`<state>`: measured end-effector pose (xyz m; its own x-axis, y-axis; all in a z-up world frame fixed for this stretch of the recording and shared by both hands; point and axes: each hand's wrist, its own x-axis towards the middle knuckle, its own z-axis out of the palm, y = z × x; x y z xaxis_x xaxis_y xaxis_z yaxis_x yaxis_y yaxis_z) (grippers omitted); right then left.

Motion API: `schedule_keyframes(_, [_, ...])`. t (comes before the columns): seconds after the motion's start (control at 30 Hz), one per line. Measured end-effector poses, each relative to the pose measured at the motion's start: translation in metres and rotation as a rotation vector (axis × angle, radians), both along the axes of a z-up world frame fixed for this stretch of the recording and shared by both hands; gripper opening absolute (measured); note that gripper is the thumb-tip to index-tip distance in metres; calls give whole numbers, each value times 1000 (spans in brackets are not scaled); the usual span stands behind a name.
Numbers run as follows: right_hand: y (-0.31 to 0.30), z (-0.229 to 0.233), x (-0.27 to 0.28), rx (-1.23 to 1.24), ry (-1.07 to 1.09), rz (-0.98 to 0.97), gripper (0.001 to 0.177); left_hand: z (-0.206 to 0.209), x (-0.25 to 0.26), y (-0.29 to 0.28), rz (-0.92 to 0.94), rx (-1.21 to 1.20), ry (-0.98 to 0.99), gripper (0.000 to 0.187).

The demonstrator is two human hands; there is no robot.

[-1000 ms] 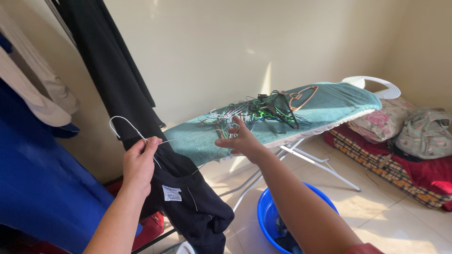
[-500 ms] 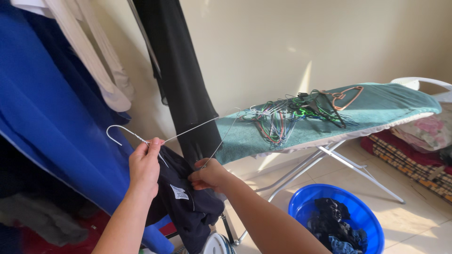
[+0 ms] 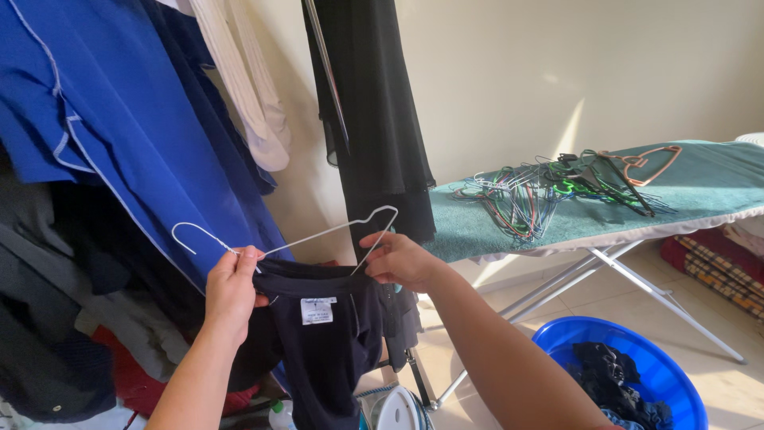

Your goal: The person takes wet clothes from a blue basin, selects a hanger from a nearby ironing board, places the garment on the hanger, and hangs it on a metal clothing rack. This process is repeated for several items.

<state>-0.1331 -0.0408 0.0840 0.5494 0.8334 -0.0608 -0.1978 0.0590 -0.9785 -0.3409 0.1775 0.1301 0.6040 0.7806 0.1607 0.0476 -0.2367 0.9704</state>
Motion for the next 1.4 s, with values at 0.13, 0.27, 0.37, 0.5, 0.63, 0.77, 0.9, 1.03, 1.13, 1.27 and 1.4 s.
schedule_keyframes(0.13, [-1, 23, 14, 31, -95, -70, 60, 18, -12, -6, 59, 134, 148, 33])
schedule_keyframes(0.27, [0, 43, 27, -47, -231, -90, 58, 30, -13, -5, 27, 219, 233, 33])
schedule_keyframes(0.37, [1, 49, 38, -51, -300, -53, 54, 36, -6, 3, 2, 243, 284, 33])
schedule_keyframes(0.5, [10, 55, 52, -70, -393, -28, 49, 35, 4, 16, 6, 216, 316, 32])
schedule_keyframes(0.63, [19, 60, 58, -100, -412, 6, 46, 34, 15, 34, 7, 249, 302, 32])
schedule_keyframes(0.77, [28, 70, 60, -101, -489, 13, 37, 38, 26, 51, -8, 234, 295, 30])
schedule_keyframes(0.9, [41, 83, 62, -276, -788, -84, 33, 45, 43, 59, 2, 246, 295, 30])
schedule_keyframes(1.03, [50, 89, 64, -408, -958, -25, 40, 51, 53, 65, -16, 367, 329, 32])
schedule_keyframes(1.13, [55, 92, 65, -266, -1049, -6, 44, 57, 58, 74, 41, 352, 306, 33])
schedule_keyframes(1.27, [60, 96, 58, -152, -892, -175, 45, 56, 62, 83, 77, 281, 297, 36])
schedule_keyframes(1.4, [67, 93, 56, -166, -1033, -328, 46, 55, 69, 86, 85, 292, 323, 37])
